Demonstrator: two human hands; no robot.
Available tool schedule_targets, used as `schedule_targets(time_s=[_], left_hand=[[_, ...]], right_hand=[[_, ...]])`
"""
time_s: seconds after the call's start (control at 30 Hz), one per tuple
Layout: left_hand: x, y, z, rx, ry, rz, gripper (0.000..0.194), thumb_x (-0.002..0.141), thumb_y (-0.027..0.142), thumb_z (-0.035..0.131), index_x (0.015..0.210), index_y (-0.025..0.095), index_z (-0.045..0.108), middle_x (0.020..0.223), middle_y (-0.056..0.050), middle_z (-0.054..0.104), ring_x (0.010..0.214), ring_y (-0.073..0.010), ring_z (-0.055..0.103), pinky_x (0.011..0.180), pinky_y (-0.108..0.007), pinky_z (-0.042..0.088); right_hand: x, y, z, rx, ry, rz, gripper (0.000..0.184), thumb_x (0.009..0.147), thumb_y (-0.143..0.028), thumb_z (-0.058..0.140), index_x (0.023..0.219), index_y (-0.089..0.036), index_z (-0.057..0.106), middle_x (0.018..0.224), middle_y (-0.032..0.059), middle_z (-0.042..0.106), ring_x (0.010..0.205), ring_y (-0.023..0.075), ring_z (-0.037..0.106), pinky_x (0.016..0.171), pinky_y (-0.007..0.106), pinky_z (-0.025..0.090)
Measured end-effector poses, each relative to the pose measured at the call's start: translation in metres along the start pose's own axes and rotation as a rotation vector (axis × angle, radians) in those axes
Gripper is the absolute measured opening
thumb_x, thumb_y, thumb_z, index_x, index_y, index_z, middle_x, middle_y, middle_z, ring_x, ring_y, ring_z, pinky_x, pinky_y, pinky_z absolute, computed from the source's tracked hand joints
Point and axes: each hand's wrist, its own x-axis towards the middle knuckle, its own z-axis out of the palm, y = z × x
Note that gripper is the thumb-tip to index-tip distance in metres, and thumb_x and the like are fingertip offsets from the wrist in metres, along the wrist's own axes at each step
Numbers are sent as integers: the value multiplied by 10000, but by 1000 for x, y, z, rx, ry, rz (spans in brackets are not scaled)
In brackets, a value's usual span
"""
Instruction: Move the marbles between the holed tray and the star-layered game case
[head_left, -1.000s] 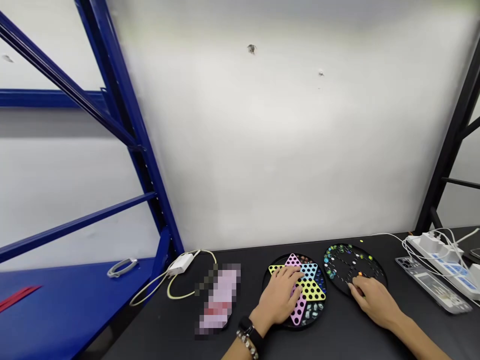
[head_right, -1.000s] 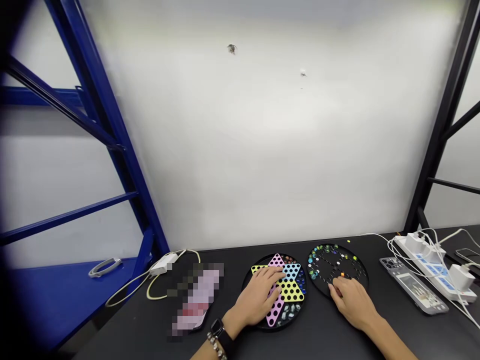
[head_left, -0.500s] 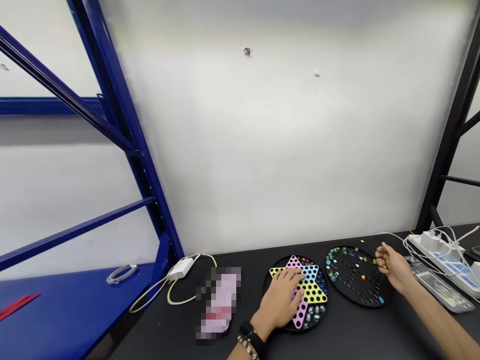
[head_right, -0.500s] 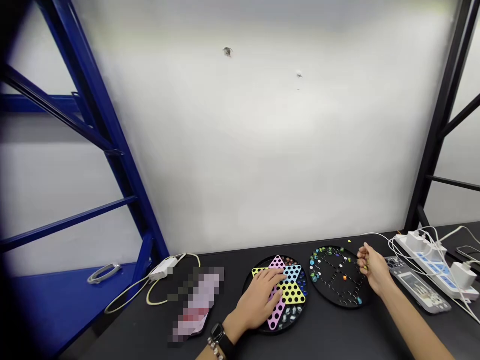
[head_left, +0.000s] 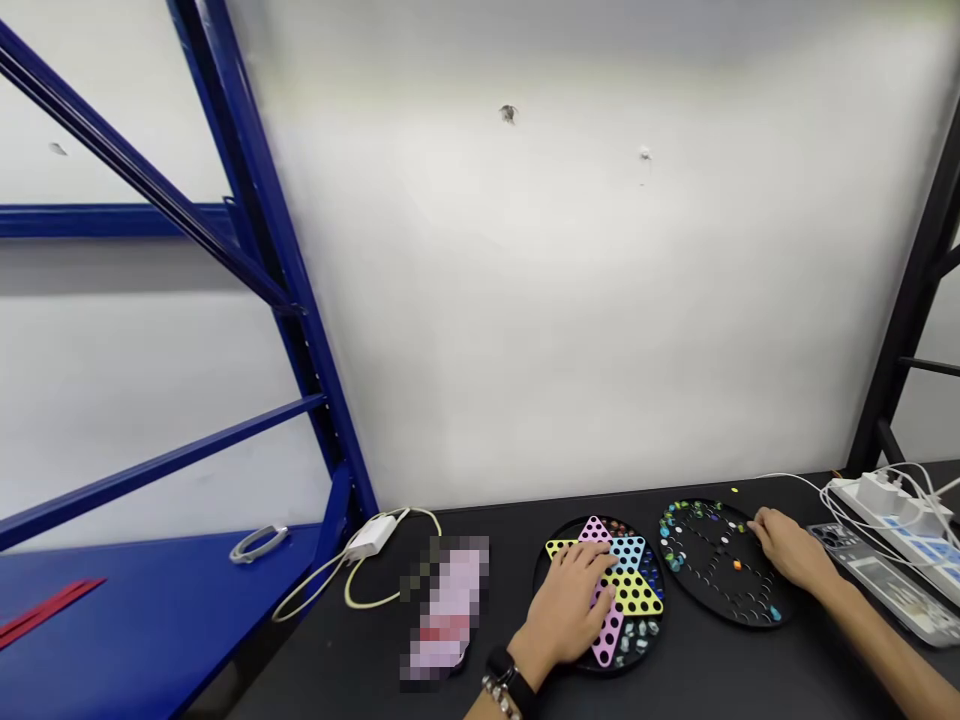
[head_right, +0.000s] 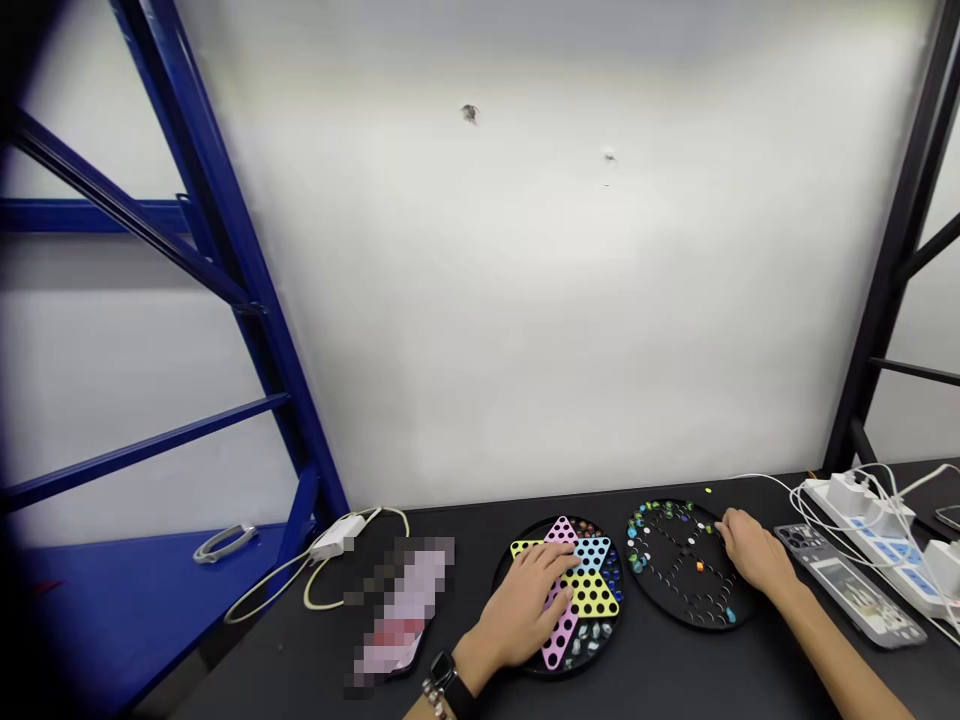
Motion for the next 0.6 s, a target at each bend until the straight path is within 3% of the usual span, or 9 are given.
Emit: schedule_targets(time_s=[0.13,0.27,0.37,0.47,0.6], left_hand=[[0,2,-2,-15,-15,-11,358,960,293,476,1309,297,553,1399,-4,551,1304,-245,467,1141,-483,345],[-1,2,-3,-15,-9,-11,359,963,297,468,1312,291,554,1396,-6,554,1306,-242,466,1146,-479,345],[-1,1,-2,-15,-5,-5,359,961,298,472,1310,295,555,1392,-9,557,1299,-245,471,1141,-478,350],[-1,-1,0,-18,-9,-5,367,960,299,473,1318,309,549,1397,-1,552,1301,-242,467,1142,-482,347],[-1,-2,1,7,11,7,366,963,311,470,1320,313,546,1389,1,557,1295,-239,475,1138,-464,356]], right_hand=[[11,-2,-8,260,6,70,429,980,-492,230,705,-245,447,728,51,637,751,228,646,662,304,430],[7,-16,-1,90,-35,-18,348,977,-464,279,748,-247,426,764,32,644,713,225,642,602,296,392],[0,-24,13,-89,-32,-138,260,988,-393,298,860,-238,463,906,59,673,734,241,671,570,297,362],[0,-25,21,-214,-46,-176,181,983,-315,345,935,-214,488,924,94,680,727,259,694,573,300,365],[8,-27,18,-91,-104,-118,141,955,-286,403,872,-212,491,804,70,660,668,230,667,596,298,387]])
